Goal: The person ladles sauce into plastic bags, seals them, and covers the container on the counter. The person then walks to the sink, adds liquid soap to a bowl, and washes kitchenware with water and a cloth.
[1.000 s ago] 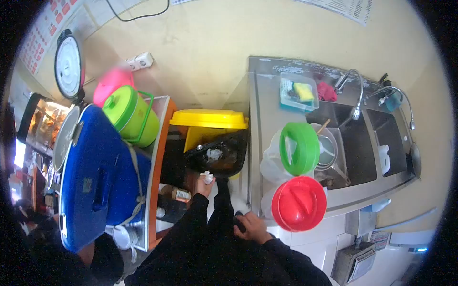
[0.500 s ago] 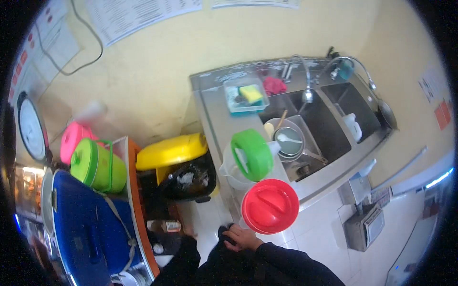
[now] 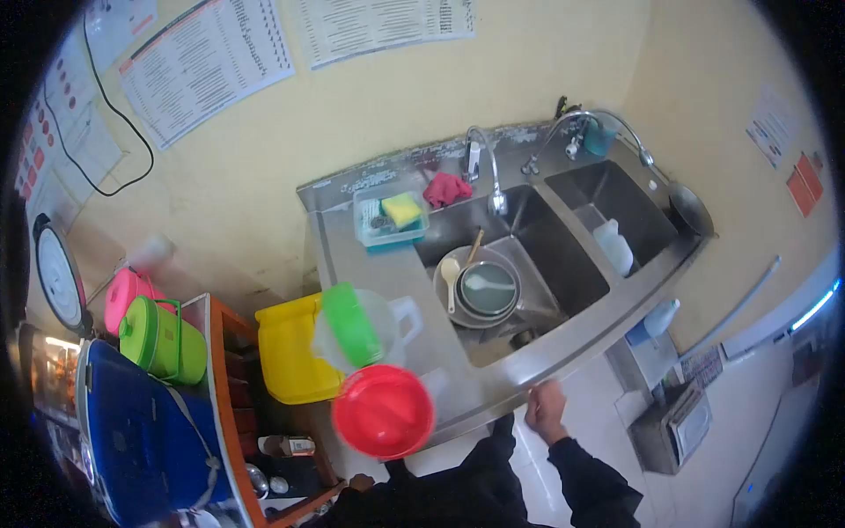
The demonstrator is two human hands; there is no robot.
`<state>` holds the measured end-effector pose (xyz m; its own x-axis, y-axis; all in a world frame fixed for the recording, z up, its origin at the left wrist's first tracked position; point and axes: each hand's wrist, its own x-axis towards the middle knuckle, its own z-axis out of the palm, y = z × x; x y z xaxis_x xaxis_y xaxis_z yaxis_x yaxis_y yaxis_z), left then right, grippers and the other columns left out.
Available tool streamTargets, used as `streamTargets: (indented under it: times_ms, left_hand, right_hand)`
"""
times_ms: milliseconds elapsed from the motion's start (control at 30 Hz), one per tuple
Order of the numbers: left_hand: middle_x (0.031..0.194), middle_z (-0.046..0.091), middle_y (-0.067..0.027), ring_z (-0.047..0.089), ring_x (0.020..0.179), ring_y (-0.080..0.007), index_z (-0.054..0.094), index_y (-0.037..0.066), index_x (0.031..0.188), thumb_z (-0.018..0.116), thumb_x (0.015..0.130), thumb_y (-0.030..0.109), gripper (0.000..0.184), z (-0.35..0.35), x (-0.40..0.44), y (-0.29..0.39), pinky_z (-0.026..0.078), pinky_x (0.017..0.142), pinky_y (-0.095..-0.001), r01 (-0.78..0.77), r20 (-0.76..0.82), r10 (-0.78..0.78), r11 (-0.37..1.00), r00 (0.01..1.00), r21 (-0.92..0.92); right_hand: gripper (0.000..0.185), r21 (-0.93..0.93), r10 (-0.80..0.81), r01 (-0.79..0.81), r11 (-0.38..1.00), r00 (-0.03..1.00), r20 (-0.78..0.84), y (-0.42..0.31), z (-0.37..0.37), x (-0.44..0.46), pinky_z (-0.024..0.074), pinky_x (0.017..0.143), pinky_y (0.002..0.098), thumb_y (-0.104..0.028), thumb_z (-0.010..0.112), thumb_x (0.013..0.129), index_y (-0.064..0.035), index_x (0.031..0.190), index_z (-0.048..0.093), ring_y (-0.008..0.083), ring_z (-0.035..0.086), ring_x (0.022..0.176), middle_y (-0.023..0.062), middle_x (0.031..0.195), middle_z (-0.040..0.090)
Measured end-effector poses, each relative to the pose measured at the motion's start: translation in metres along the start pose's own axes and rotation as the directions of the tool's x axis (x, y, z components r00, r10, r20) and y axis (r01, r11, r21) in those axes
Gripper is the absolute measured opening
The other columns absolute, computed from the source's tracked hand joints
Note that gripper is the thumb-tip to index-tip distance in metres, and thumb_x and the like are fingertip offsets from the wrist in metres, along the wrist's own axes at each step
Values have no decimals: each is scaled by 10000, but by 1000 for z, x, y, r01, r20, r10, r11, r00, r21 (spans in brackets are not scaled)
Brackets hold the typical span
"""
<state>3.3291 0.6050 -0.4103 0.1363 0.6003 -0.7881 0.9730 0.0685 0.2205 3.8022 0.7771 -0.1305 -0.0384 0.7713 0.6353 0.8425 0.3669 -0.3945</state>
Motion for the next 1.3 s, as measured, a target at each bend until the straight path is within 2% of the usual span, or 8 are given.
streamTargets:
  times_ms: [67, 200, 300, 500, 700, 1067, 1167, 1300]
  left_hand:
    - [962, 673, -162, 634, 951, -351, 704, 106, 906, 435, 888, 374, 380, -14, 7, 36, 518, 805, -471, -154, 65, 145, 974, 987, 165]
    - [902, 663, -221, 643, 879, -392, 682, 66, 943, 490, 867, 439, 426, -12, -2, 139, 510, 786, -497, 177, -215, -230, 954, 949, -240]
    - [806, 651, -232, 627, 762, -433, 637, 45, 815, 511, 863, 324, 310, -66, -66, 258, 518, 678, -477, 212, -471, -528, 794, 707, -570]
    - [675, 557, -114, 544, 544, -287, 521, 33, 758, 524, 800, -19, 67, -218, -95, 407, 437, 506, -384, -452, -993, -108, 884, 46, -117]
    - [740, 541, -38, 511, 651, -93, 542, 3, 894, 455, 978, 119, 167, -448, 38, 472, 437, 603, -239, -847, -937, -299, 436, 182, -303]
    - [1061, 597, -210, 579, 959, -402, 555, 10, 1129, 535, 870, 114, 280, -656, 301, 426, 479, 792, -465, -244, -975, 219, 945, -23, 218]
    - [993, 614, -198, 595, 911, -386, 576, 9, 1091, 551, 854, 116, 261, -667, 279, 436, 482, 766, -460, -142, -919, 75, 990, 386, 22]
    - [909, 631, -181, 612, 821, -355, 589, -4, 983, 563, 865, 125, 177, -650, 217, 472, 486, 716, -439, -451, -995, -35, 889, 88, -71]
  right_hand:
    - [135, 32, 56, -51, 998, 986, -158, 43, -10, 68, 359, 574, 398, 87, 479, 790, -1, 848, 563, 323, 470, 648, 159, 721, 483]
    - [157, 171, 104, -61, 983, 961, -255, 135, 0, 156, 396, 643, 380, 66, 477, 820, -8, 935, 553, 305, 495, 761, 144, 828, 494]
    - [188, 299, 235, -201, 933, 969, -81, 181, 20, 187, 434, 699, 380, 57, 498, 802, -16, 964, 559, 304, 530, 836, 149, 879, 510]
    - [265, 414, 152, -264, 871, 947, 284, 247, 101, 231, 472, 757, 392, 53, 518, 763, -22, 1013, 565, 337, 561, 891, 175, 941, 536]
    - [325, 318, 124, -266, 910, 907, 403, 272, 194, 298, 474, 803, 434, 9, 533, 767, -27, 1090, 544, 365, 558, 937, 198, 1023, 530]
    - [699, 298, -3, -125, 946, 919, 395, 271, 247, 433, 388, 988, 449, -54, 597, 754, -16, 1376, 281, 428, 440, 1161, 236, 1272, 410]
    - [745, 335, -114, -15, 942, 925, 363, 275, 278, 455, 363, 1020, 440, -55, 597, 754, -16, 1408, 242, 423, 415, 1198, 233, 1331, 382]
    - [715, 364, -174, -6, 931, 870, 461, 276, 290, 468, 364, 1027, 426, -47, 589, 757, -11, 1398, 275, 399, 407, 1224, 228, 1339, 392]
